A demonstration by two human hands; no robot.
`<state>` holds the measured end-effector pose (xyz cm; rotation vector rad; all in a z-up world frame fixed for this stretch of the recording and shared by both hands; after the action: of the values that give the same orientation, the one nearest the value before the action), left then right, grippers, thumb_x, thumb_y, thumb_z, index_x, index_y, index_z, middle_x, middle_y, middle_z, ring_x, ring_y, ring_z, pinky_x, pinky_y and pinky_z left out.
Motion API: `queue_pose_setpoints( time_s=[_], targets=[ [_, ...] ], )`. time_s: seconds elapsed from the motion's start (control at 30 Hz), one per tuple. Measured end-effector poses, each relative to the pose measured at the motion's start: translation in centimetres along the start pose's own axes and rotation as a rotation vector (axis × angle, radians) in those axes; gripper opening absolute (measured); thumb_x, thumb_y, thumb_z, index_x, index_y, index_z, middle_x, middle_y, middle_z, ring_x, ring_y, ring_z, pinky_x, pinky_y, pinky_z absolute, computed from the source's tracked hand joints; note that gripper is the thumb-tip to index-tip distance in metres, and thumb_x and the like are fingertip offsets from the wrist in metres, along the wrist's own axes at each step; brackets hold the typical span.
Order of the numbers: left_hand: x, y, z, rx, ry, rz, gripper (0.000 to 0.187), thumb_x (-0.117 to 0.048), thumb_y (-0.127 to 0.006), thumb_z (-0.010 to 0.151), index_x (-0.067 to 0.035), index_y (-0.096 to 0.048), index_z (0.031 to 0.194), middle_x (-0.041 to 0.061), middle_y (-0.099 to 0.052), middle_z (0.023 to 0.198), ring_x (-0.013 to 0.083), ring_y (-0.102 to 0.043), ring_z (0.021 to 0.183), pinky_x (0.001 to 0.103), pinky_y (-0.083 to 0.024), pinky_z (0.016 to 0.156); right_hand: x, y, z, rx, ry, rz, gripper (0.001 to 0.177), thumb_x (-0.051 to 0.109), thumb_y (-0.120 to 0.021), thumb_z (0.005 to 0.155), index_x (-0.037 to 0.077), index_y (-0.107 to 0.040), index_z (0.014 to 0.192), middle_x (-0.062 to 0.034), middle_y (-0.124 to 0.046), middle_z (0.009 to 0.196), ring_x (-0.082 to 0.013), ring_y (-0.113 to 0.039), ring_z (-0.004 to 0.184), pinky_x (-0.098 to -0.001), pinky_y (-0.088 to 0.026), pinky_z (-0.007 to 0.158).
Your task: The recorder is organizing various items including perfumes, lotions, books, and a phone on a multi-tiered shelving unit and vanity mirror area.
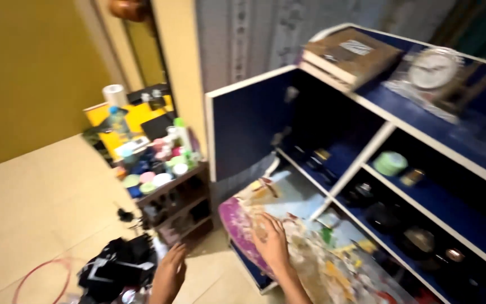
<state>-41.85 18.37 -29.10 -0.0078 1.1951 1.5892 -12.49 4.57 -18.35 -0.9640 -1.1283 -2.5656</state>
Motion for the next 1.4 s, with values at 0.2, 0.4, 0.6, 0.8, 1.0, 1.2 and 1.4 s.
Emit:
queue_pose_setpoints(
  time_s=[0.2,0.4,0.6,0.8,1.0,1.2,1.4],
  targets=[
    [13.7,7.4,-7.3,-0.109,0.21,0.142,0.037,0.001,-0.067,0.075,-0.003,-0.069,0.112,0.018,-0.071,0.121,0.0384,-0.062,0.125,0.044,-0.051,0.102,7.5,-11.0,1.5,0.119,0.065,0.094,0.052,0.021,-0.082,0.079,0.002,-0.066,0.125,-0.0176,-0.066,0.131,-0.0361,-0.059,0.123,-0.0424,-0.045,0.107],
    [19.3,14.0,-5.4,-0.159,0.225,0.104,0.039,0.0,-0.066,0.075,-0.003,-0.069,0.114,0.017,-0.071,0.121,0.0373,-0.061,0.126,0.044,-0.051,0.103,14.0,-20.5,4.6,0.156,0.061,0.177,0.051,0.021,-0.081,0.08,0.003,-0.066,0.126,-0.017,-0.066,0.131,-0.0354,-0.059,0.123,-0.0422,-0.048,0.103],
    [22.9,19.1,-0.6,-0.167,0.337,0.03,0.036,-0.003,-0.069,0.08,-0.004,-0.069,0.116,0.016,-0.071,0.124,0.0335,-0.062,0.127,0.04,-0.05,0.105,19.3,-27.6,8.4,0.137,0.086,0.214,0.048,0.02,-0.081,0.081,0.003,-0.067,0.124,-0.0161,-0.068,0.128,-0.0358,-0.061,0.121,-0.0425,-0.049,0.101],
    [26.3,21.8,5.7,-0.177,0.374,-0.034,0.036,-0.004,-0.069,0.081,-0.004,-0.068,0.117,0.018,-0.07,0.122,0.0353,-0.063,0.122,0.04,-0.049,0.103,22.9,-33.5,13.5,0.142,0.118,0.275,0.045,0.016,-0.081,0.08,0.003,-0.068,0.121,-0.0166,-0.071,0.123,-0.0353,-0.065,0.116,-0.0415,-0.051,0.099],
    [29.4,21.6,14.4,-0.23,0.378,-0.098,0.036,-0.007,-0.07,0.083,-0.003,-0.067,0.118,0.02,-0.07,0.12,0.0389,-0.066,0.113,0.041,-0.053,0.097,22.8,-39.0,21.6,0.186,0.078,0.333,0.045,0.017,-0.081,0.08,0.003,-0.069,0.121,-0.0174,-0.072,0.12,-0.0321,-0.071,0.107,-0.0385,-0.059,0.086],
    [31.9,22.0,22.3,-0.257,0.48,-0.197,0.034,-0.006,-0.066,0.086,-0.005,-0.067,0.12,0.018,-0.071,0.119,0.0364,-0.072,0.104,0.038,-0.061,0.078,22.0,-47.7,32.3,0.281,0.0,0.355,0.057,0.022,-0.084,0.078,0.002,-0.063,0.128,-0.0182,-0.072,0.121,-0.0303,-0.074,0.105,-0.0376,-0.06,0.085],
    [35.4,22.2,27.0,-0.215,0.67,-0.327,0.038,-0.009,-0.066,0.089,-0.008,-0.066,0.127,0.016,-0.073,0.119,0.0393,-0.075,0.093,0.04,-0.061,0.074,23.2,-55.4,39.3,0.255,0.007,0.324,0.075,0.03,-0.09,0.07,-0.001,-0.058,0.13,-0.0229,-0.071,0.119,-0.0362,-0.071,0.108,-0.0416,-0.057,0.089]
  ],
)
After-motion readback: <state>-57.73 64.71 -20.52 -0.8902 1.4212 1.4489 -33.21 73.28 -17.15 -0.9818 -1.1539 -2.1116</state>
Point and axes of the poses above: each hand's wrist, its own z-axis towards the middle knuckle, its own y-axis out of the back of the hand, x = y × z, the point moved 9 cm from there along z, towards the middle knuckle
